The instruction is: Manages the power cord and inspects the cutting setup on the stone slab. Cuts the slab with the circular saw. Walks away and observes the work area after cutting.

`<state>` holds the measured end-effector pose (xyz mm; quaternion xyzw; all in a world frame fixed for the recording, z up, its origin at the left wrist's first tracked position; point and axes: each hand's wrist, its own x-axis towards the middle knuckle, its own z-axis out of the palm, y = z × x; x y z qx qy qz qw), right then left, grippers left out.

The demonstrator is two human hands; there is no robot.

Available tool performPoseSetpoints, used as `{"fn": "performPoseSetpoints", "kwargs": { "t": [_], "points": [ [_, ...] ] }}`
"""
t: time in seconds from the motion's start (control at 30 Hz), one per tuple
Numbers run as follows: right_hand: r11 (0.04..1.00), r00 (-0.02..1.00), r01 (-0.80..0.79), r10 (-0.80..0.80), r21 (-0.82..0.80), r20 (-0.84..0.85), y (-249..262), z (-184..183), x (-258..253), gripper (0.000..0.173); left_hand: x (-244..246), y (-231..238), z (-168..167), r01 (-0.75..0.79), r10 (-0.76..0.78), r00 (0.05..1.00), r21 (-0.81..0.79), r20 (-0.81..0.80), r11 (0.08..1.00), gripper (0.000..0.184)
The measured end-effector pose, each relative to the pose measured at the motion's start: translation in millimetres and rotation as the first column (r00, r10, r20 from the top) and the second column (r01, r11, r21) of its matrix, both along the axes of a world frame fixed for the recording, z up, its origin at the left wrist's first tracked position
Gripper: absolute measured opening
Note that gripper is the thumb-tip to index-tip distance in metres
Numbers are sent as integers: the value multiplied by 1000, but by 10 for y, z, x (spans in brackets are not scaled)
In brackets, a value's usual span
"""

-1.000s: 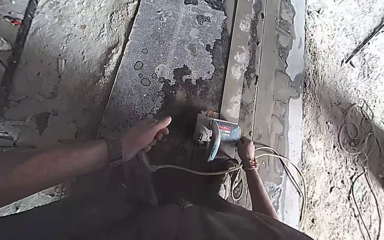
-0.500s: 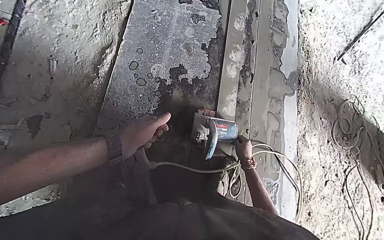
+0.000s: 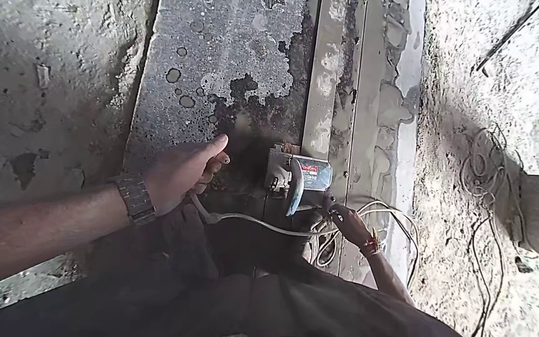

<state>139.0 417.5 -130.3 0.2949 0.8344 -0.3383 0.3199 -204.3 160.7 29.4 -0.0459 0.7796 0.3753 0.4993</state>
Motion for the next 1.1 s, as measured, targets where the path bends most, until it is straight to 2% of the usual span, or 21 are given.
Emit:
{"fn": "performPoseSetpoints", "kwargs": {
  "t": [0.07, 0.17, 0.27, 0.43, 0.5, 0.57, 0.67, 0.73, 0.83, 0.9, 0.97, 1.03, 1.1],
  "points": [
    [999, 995, -32, 35, -35, 95, 57, -5, 96, 35, 11, 18, -27, 6, -6, 1000, 15, 13, 1000, 54],
    [997, 963, -3, 24, -77, 268, 19, -30, 246, 48, 23, 0, -84, -5, 5, 999, 9, 34, 1000, 54],
    [999, 956, 37, -25, -35, 292, -153, -74, 292, 57, 49, -7, -96, 17, -16, 999, -8, 50, 1000, 54],
    [993, 911, -17, -32, 116, 411, -342, -38, 133, 44, 90, 6, -104, 36, -36, 999, -11, 35, 999, 53],
    [986, 921, -7, -59, 169, 385, -301, 42, 139, 42, 83, -2, -116, 40, -41, 998, 20, 45, 999, 53],
    [953, 944, 44, -139, 301, 299, -208, 132, 163, 40, 71, -10, -115, 29, -31, 998, 24, 62, 999, 53],
    [836, 978, 189, -210, 515, -17, -36, 278, 176, 31, 91, -1, -114, 8, -10, 997, 26, 74, 1000, 51],
    [796, 976, 218, -160, 565, -151, 86, 349, 116, 24, 84, 26, -115, 6, -8, 997, 20, 79, 1000, 50],
    [879, 991, 91, -128, 467, 48, 214, 385, -23, 25, 61, 80, -98, 9, -10, 996, 9, 91, 1000, 50],
    [924, 988, 86, -128, 373, 88, 226, 268, -47, 35, 50, 134, -84, 16, -16, 994, -2, 105, 1000, 49],
    [928, 989, 145, -143, 342, -31, 155, 162, -103, 36, 35, 166, -82, 18, -16, 993, -18, 115, 1000, 49],
    [912, 951, 285, -232, 294, -202, 33, 105, -211, 28, 35, 156, -103, 25, -22, 993, -27, 119, 999, 50],
    [907, 922, 375, -345, 191, -172, 5, 128, -381, 29, 62, 160, -138, 37, -33, 993, -35, 112, 999, 50]
  ]
}}
